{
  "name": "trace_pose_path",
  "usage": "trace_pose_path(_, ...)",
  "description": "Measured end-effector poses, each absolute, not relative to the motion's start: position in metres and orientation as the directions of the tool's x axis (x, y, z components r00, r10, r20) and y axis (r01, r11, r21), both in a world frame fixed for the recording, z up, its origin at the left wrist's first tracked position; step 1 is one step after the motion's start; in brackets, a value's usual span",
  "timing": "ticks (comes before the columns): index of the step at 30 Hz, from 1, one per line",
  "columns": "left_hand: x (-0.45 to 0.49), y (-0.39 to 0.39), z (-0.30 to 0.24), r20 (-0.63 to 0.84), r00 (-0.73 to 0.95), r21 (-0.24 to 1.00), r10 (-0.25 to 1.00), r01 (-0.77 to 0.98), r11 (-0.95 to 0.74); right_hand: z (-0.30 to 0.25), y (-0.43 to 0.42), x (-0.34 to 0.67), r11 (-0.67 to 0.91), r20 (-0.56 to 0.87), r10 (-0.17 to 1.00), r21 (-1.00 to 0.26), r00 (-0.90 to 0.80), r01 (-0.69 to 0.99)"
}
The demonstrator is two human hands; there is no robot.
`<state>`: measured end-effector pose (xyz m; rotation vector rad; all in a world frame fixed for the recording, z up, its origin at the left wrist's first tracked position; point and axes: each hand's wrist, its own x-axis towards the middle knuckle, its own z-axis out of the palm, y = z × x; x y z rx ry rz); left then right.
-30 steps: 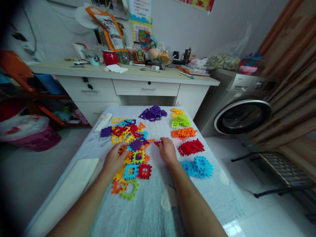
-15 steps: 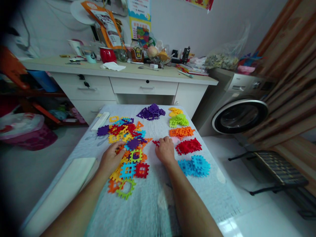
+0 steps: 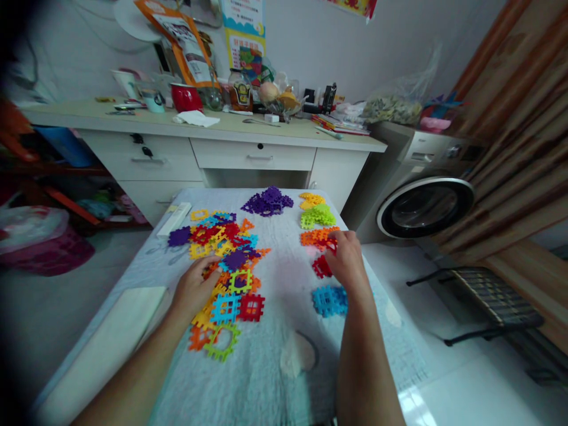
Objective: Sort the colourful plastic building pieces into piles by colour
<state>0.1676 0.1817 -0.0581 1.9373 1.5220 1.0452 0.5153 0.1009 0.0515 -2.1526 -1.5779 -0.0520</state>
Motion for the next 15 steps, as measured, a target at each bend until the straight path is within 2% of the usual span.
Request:
trace_pose_path(4,0.169,0.181,-0.056,0.276,0.108,0.748,0.955,0.600,-0.284,0.060,0.092,0.546,-0.412,0.128,0.887,-0.212,0.443,0.886)
trace_pose_path(7,0.169,0.180,-0.054,0.267,0.106,0.753,0.958,0.598,-0.276,0.057,0.091,0.552,-0.472,-0.001,0.880,-0.131,0.476,0.872)
trace_pose_path(10,0.170,0.179,-0.053,0.267,0.104,0.754,0.958,0.597,-0.274,0.049,0.091,0.555,-0.478,-0.013,0.878,-0.101,0.479,0.873)
trace_pose_path(15,0.168,0.180,-0.054,0.278,0.112,0.752,0.954,0.593,-0.288,0.039,0.091,0.560,-0.480,0.040,0.873,-0.119,0.487,0.869)
